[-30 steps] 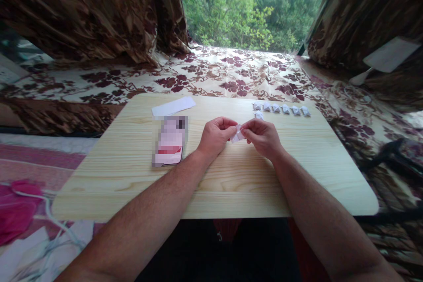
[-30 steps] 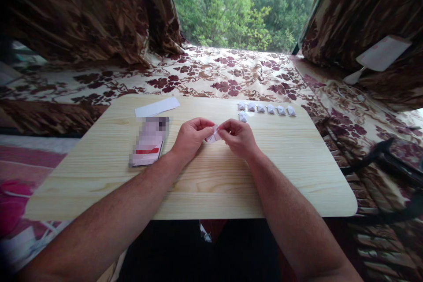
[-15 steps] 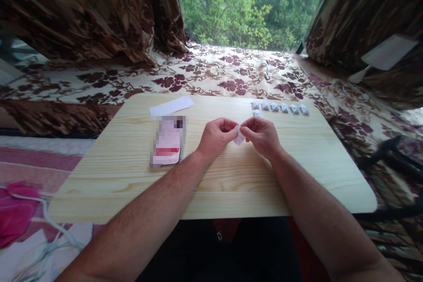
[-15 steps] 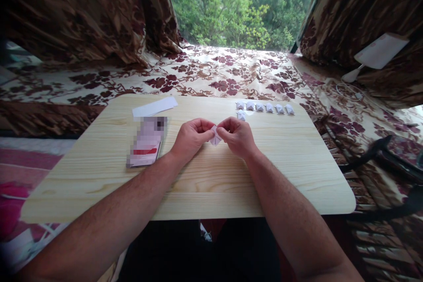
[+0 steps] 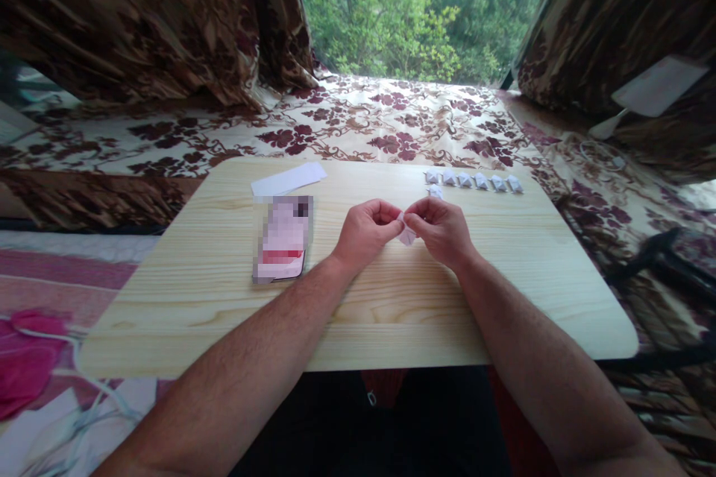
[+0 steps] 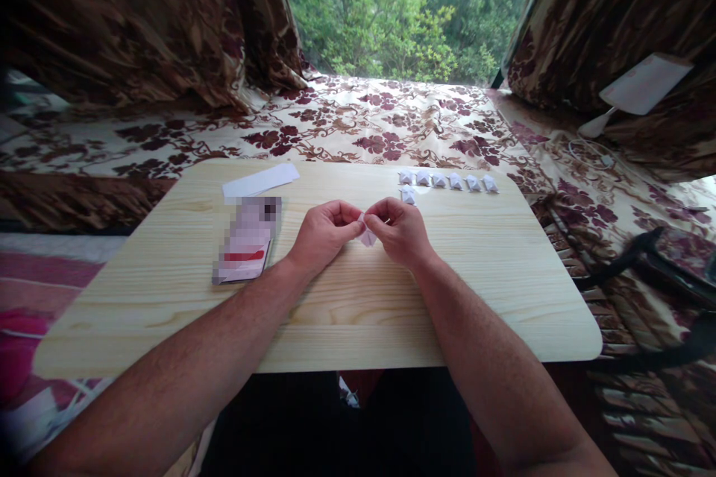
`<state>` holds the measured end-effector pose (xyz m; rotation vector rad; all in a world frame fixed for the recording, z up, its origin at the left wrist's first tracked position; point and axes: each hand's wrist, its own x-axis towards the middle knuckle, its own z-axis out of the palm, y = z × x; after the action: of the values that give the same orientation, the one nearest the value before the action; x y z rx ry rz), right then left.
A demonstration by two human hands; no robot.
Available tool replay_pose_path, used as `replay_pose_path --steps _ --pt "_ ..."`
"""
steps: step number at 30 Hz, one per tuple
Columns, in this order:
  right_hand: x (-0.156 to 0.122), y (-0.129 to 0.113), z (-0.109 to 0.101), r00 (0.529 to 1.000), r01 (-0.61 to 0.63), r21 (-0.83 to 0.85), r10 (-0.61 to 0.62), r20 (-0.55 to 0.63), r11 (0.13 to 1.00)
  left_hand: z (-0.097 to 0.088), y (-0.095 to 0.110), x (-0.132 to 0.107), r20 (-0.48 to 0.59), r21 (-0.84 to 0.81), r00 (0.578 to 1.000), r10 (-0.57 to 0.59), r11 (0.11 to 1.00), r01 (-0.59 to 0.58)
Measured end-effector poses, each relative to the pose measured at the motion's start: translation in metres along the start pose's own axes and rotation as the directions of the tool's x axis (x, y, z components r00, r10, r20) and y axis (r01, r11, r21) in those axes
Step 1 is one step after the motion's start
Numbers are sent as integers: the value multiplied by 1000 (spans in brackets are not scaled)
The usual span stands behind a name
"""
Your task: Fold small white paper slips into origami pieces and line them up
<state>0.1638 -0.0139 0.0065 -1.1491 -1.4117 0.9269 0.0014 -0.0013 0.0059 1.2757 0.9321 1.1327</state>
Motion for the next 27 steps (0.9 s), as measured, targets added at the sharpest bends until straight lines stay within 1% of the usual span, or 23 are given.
replay_pose_path --steps 10,22,27 --pt "-1 1 3 1000 -11 33 12 -24 999 1 1 0 -7 -1 1000 -8 1000 8" --pt "-2 -6 6 997 -52 75 56 -46 996 1 0 -1 -12 5 1000 -7 1000 7" --pt "-2 -6 6 998 -48 83 52 -46 995 1 0 -1 -10 11 1000 -4 1000 4"
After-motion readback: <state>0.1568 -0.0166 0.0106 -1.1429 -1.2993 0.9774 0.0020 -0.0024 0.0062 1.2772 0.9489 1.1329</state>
